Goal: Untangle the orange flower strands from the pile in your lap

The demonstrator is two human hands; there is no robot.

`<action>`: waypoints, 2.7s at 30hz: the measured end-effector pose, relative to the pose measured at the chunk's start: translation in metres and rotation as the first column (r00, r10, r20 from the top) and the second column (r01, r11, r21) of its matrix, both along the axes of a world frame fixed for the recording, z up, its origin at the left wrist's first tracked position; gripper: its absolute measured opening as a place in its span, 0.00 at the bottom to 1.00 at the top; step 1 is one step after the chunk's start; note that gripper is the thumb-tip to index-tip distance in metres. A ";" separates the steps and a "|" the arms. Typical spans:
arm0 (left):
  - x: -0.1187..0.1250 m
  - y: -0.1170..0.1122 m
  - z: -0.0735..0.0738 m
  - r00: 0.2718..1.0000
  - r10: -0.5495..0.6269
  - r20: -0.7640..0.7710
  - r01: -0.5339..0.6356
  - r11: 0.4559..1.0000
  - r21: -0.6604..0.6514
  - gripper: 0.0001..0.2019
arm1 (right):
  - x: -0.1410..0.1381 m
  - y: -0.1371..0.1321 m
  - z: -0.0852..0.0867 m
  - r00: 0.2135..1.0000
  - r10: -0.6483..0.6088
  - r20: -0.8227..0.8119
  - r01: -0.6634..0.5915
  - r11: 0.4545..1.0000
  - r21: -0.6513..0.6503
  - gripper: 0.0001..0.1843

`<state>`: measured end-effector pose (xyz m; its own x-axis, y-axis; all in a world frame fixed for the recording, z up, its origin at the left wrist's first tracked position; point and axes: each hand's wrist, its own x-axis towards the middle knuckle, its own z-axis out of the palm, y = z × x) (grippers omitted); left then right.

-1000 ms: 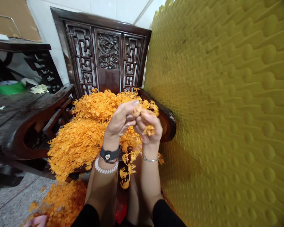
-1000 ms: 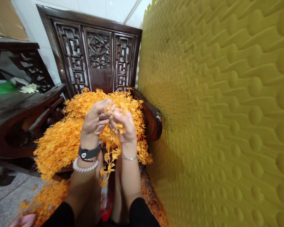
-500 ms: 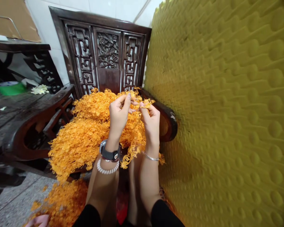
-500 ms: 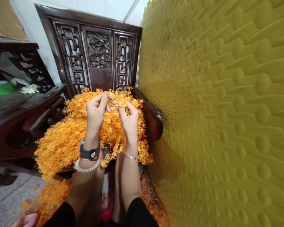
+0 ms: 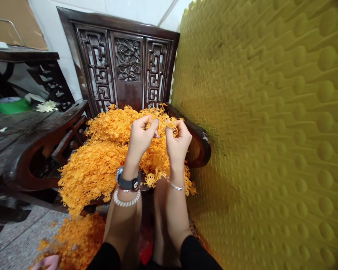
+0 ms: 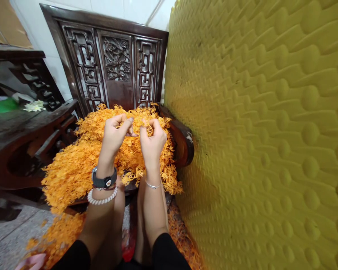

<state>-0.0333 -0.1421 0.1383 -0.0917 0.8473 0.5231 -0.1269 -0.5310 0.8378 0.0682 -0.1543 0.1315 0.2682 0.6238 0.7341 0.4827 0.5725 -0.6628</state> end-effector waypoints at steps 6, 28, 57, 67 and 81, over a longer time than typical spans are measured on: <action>-0.004 0.002 -0.005 0.974 -0.163 -0.155 0.147 0.983 -0.110 0.06 | 0.004 -0.002 0.002 0.998 -0.033 0.060 0.035 0.999 -0.020 0.09; 0.002 -0.008 0.007 0.999 0.013 -0.030 -0.009 0.990 0.140 0.11 | 0.010 -0.004 0.004 0.803 0.590 -0.083 -0.590 0.767 -0.252 0.15; 0.000 -0.016 0.013 0.957 -0.101 0.272 0.080 0.993 0.088 0.28 | -0.008 -0.009 0.008 0.821 0.431 -0.375 -0.485 0.872 -0.059 0.13; -0.009 -0.018 0.010 0.920 -0.185 -0.345 0.218 0.974 0.058 0.17 | -0.010 -0.011 0.010 0.919 0.327 -0.219 -0.320 0.945 0.065 0.09; 0.024 0.007 -0.009 0.887 -0.406 0.219 0.421 0.906 -0.027 0.20 | -0.003 0.004 0.007 0.607 0.419 -0.676 -0.524 0.850 0.056 0.08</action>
<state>-0.0092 -0.1353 0.1291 0.1777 0.8660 0.4675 -0.4934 -0.3327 0.8037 0.0654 -0.1507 0.1383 0.2747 0.8773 0.3936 -0.4034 0.4768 -0.7810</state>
